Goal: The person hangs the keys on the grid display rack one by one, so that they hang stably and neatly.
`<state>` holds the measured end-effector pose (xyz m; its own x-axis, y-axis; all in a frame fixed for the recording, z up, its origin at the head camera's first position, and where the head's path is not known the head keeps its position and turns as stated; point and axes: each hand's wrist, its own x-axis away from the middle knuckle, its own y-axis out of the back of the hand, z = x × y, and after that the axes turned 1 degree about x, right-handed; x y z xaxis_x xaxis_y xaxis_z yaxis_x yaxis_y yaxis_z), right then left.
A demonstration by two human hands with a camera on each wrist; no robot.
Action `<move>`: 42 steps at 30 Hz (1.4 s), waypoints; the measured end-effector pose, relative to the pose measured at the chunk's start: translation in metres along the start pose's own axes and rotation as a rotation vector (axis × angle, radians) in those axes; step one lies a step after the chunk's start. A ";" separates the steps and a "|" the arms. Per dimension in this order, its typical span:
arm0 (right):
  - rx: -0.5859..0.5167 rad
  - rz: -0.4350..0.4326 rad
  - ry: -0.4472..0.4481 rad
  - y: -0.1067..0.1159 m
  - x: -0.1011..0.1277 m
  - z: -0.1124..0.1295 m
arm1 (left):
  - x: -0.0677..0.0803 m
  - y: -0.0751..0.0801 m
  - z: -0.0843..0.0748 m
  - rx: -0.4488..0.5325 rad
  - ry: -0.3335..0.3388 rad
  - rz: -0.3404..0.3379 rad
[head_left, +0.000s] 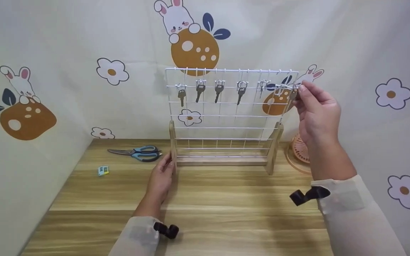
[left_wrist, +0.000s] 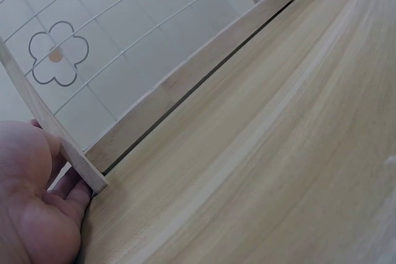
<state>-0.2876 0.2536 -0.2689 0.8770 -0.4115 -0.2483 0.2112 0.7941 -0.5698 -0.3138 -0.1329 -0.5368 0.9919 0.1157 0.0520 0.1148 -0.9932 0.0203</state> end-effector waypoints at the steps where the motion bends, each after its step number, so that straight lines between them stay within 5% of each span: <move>1: 0.000 -0.003 -0.012 0.000 -0.001 0.000 | 0.000 0.000 0.000 -0.001 0.001 0.000; 11: 0.087 -0.017 -0.041 0.007 -0.005 -0.009 | -0.002 -0.002 -0.001 -0.031 0.012 0.004; 27: 0.046 -0.018 -0.031 0.025 0.002 -0.023 | -0.004 -0.004 0.000 0.000 -0.012 -0.003; 42: 0.019 -0.046 -0.068 0.073 0.030 -0.093 | -0.003 0.001 -0.003 0.013 -0.014 -0.011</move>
<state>-0.2860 0.2575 -0.3905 0.8935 -0.4165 -0.1680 0.2594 0.7840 -0.5640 -0.3168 -0.1341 -0.5340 0.9913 0.1261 0.0376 0.1259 -0.9920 0.0077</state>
